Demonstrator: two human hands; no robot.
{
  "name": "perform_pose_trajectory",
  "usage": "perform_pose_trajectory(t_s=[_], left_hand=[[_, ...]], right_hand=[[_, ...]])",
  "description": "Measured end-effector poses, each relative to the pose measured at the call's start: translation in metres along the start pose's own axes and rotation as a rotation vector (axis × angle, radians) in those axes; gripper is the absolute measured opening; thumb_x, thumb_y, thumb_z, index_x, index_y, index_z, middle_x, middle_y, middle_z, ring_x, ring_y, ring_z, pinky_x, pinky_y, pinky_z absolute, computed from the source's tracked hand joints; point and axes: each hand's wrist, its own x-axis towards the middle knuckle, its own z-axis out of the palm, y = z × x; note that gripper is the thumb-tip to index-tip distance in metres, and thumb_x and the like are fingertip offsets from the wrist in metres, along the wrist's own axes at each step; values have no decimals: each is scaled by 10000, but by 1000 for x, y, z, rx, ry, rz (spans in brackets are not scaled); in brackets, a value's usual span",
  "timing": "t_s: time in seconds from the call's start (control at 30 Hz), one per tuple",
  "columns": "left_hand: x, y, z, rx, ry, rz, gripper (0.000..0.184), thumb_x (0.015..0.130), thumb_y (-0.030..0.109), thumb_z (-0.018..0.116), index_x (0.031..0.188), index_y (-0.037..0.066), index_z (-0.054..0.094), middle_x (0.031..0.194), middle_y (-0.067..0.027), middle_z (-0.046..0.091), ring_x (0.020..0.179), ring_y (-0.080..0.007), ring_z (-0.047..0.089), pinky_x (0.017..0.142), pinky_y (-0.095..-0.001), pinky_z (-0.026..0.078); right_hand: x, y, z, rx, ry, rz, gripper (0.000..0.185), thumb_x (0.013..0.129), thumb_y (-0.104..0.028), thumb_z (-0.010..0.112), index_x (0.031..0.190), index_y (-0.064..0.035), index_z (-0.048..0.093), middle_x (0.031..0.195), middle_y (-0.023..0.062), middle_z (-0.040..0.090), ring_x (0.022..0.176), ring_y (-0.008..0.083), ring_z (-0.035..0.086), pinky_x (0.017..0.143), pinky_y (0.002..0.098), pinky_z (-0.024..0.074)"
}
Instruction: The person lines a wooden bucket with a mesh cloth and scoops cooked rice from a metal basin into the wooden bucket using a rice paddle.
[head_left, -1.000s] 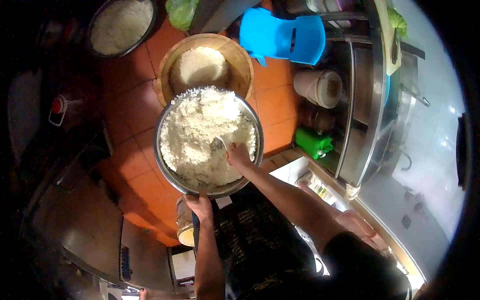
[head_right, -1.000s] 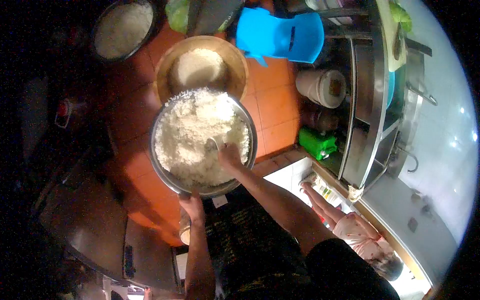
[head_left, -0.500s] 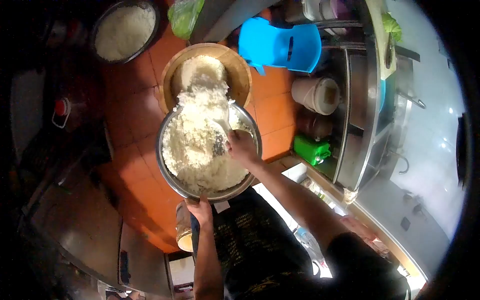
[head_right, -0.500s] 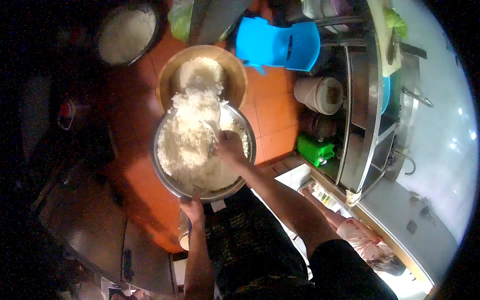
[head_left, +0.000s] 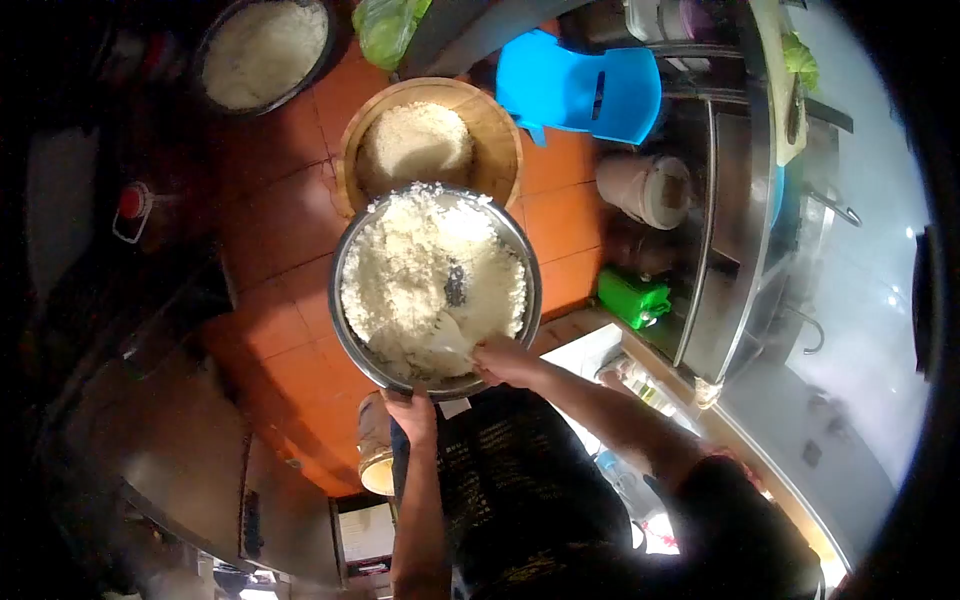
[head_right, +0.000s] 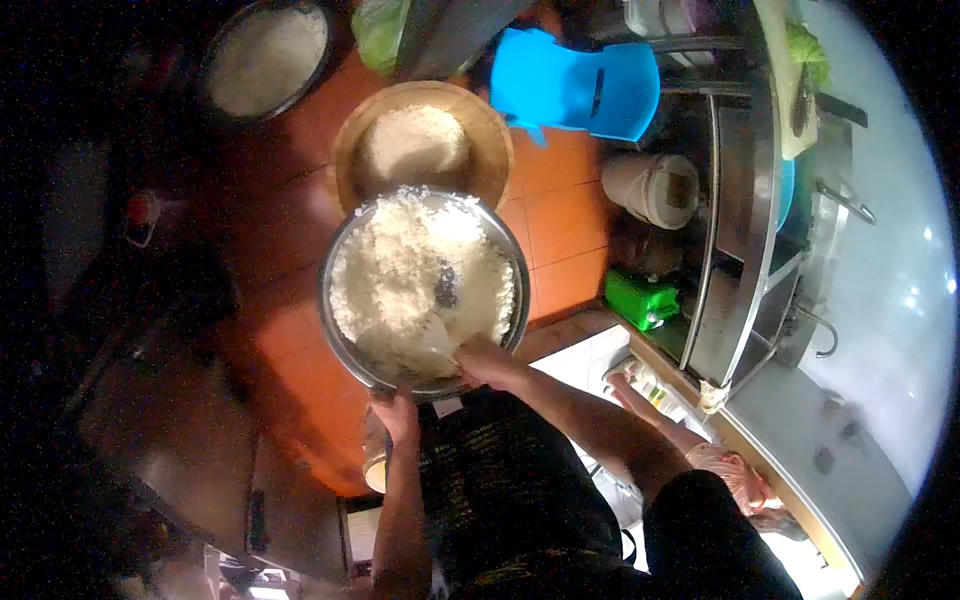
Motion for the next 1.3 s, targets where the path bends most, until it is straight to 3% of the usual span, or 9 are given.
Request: perform_pose_trajectory(t_s=[0.2,0.37,0.5,0.63,1.03,1.1,1.17,1.2,1.3], left_hand=[[2,-9,-4,-87,-45,-79,327,783,5,594,1080,-84,491,1012,-160,615,901,-228,586,811,-326,458],[-2,-2,-2,-101,5,-54,313,777,11,589,1067,-70,506,990,-135,615,890,-213,579,797,-323,456],[2,-1,-4,-75,-45,-46,337,777,4,590,1087,-74,481,1022,-152,606,915,-229,578,827,-319,445],[1,-9,-3,-112,-31,-20,341,774,4,582,1086,-85,478,1022,-157,607,914,-232,575,829,-319,439],[-5,5,8,-57,71,-33,217,742,25,569,935,-63,524,865,-99,597,780,-193,553,728,-317,446],[-4,-3,7,-69,44,-30,204,736,31,572,913,-60,527,838,-95,596,766,-197,553,717,-323,444],[-7,0,9,-87,78,-39,202,734,35,573,908,-58,533,835,-95,598,764,-200,554,714,-334,446],[-7,0,10,-97,95,-43,201,733,37,574,906,-57,535,833,-95,598,764,-202,555,712,-339,447],[-7,-3,3,-89,-20,-147,426,782,-2,575,1176,-69,428,1131,-174,575,1032,-254,552,889,-338,416]], right_hand=[[54,-3,53,83,169,-109,325,932,-217,498,663,-37,473,550,56,487,388,120,398,352,293,276],[156,38,30,-187,366,-779,334,945,-242,508,681,-40,475,559,51,499,387,117,418,350,283,295],[96,-50,31,284,324,-242,328,946,-261,516,703,-44,479,569,49,507,397,115,432,359,282,314],[83,-70,24,312,354,-212,306,944,-265,525,736,-42,492,593,31,506,432,92,415,382,257,303],[11,-116,-5,242,333,-275,297,955,-275,498,765,-48,522,592,10,483,412,74,389,366,234,289],[11,-78,-34,-340,321,-641,313,954,-281,495,754,-42,520,580,13,480,406,82,394,353,244,287],[-20,-70,-38,-377,272,-411,337,949,-290,501,731,-34,518,564,19,475,406,89,409,341,254,289],[-46,-82,-30,-115,232,-13,353,943,-297,509,714,-29,516,553,23,472,409,92,421,336,260,290],[-53,-46,-36,-108,237,148,345,924,-260,504,680,-17,516,536,40,485,396,108,442,335,266,293]])
